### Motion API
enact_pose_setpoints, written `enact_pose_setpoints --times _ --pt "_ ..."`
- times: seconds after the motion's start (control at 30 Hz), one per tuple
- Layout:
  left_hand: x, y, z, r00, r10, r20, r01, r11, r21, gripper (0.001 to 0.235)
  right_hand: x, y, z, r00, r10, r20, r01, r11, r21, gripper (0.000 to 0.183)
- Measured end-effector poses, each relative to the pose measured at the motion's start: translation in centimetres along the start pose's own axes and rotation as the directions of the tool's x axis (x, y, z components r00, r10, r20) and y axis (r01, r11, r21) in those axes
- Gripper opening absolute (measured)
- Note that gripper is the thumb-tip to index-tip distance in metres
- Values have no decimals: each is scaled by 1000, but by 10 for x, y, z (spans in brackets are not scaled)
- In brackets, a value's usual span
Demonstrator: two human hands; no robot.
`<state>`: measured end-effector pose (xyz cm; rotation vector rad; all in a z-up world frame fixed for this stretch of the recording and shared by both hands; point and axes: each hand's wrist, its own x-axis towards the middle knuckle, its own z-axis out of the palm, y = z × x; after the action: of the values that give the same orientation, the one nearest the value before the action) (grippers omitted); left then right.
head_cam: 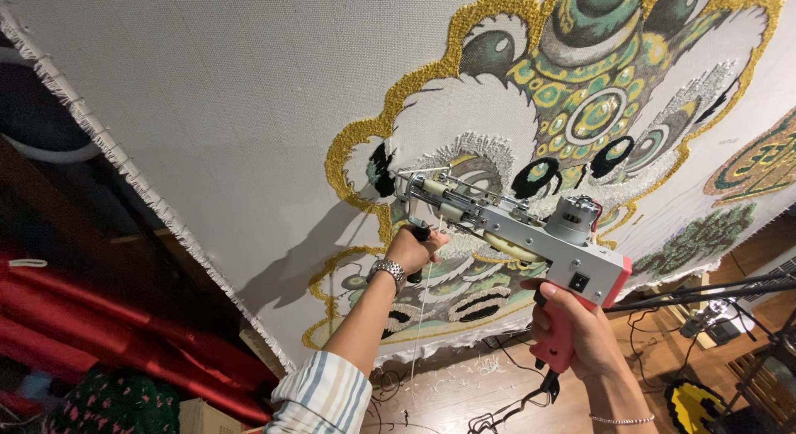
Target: The person uses a handheld tufting gun to apply white yarn to a large canvas featuring a stylized animal face design. They guide the tool along the contours of the design, creating a textured, raised surface. The person works steadily on the upper portion of the artwork, filling in specific areas with the yarn.
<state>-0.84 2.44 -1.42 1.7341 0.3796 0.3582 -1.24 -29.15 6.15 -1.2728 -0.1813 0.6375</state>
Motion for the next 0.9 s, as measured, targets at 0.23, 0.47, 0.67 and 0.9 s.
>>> enact_pose_setpoints --times 0.23,0.47,0.67,0.9 --pt "-8 10 -10 997 -69 21 65 989 133 19 1 3 4 1000 11 -12 -11 1000 13 48" --pt "-12 14 -16 996 -77 45 71 991 111 20 4 7 7 1000 -8 -1 8 1000 17 50" --pt "-12 14 -12 1000 -26 -17 27 1000 2 34 4 8 11 1000 0 -8 0 1000 22 50" --pt "-6 13 -15 997 -63 -48 63 998 -2 39 7 6 18 1000 -1 -21 1 1000 16 49"
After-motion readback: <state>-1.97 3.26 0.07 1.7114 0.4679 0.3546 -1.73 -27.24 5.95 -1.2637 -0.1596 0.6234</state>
